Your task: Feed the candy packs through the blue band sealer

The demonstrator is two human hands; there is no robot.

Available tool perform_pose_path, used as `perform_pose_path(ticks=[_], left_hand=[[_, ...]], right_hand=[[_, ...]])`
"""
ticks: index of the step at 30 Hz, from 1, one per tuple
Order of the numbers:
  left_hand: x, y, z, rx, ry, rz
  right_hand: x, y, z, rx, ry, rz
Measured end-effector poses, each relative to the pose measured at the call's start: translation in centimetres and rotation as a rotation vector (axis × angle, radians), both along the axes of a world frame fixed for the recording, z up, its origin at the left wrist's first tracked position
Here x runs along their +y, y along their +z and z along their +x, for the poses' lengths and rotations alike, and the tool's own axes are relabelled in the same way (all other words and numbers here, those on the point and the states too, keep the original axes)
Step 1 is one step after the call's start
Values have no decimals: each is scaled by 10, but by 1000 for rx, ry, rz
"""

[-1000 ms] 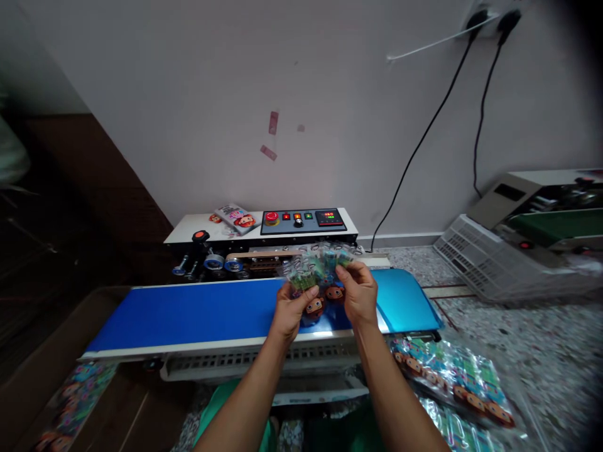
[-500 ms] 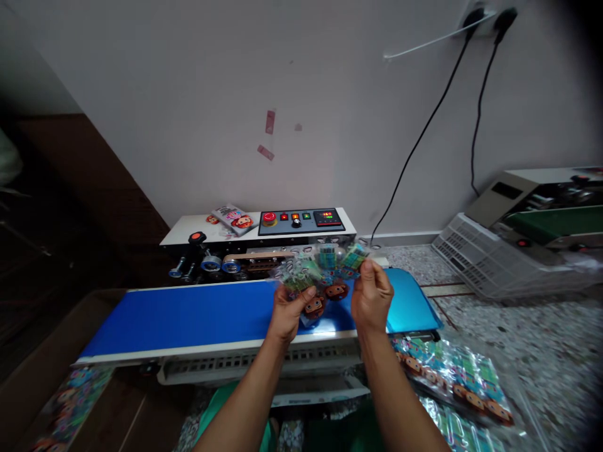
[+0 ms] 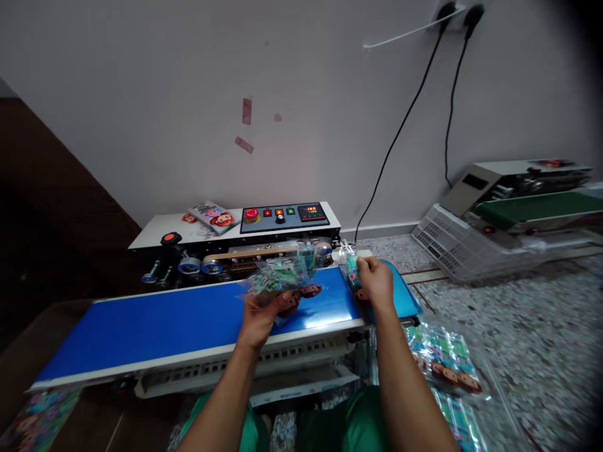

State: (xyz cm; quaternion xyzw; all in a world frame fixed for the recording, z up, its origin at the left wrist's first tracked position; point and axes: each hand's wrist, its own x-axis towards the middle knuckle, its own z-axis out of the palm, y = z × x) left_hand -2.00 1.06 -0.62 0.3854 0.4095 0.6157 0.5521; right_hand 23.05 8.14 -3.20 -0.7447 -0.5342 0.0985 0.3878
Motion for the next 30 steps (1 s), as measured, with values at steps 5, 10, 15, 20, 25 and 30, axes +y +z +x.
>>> perform_pose_path(ticks=[5,10,15,20,25,30], left_hand=[[-1,-1,-4,19,-9,-17],[1,-10,-6,1,34,-13],[2,-8,-2,-21,45,-29],[0,-8,1,-29,5,-55],[2,-13,0,-44,53,-33],[4,-13,-1,-47,48,-27]], right_hand=[[10,-4,-17,-132,32,-122],[7,7,-39,-52,119,-25],[-22,41,-72,566,586,198],[-33,46,-95,773,532,340],[-20,37,-57,683,270,447],[-11,15,-12,193,110,112]])
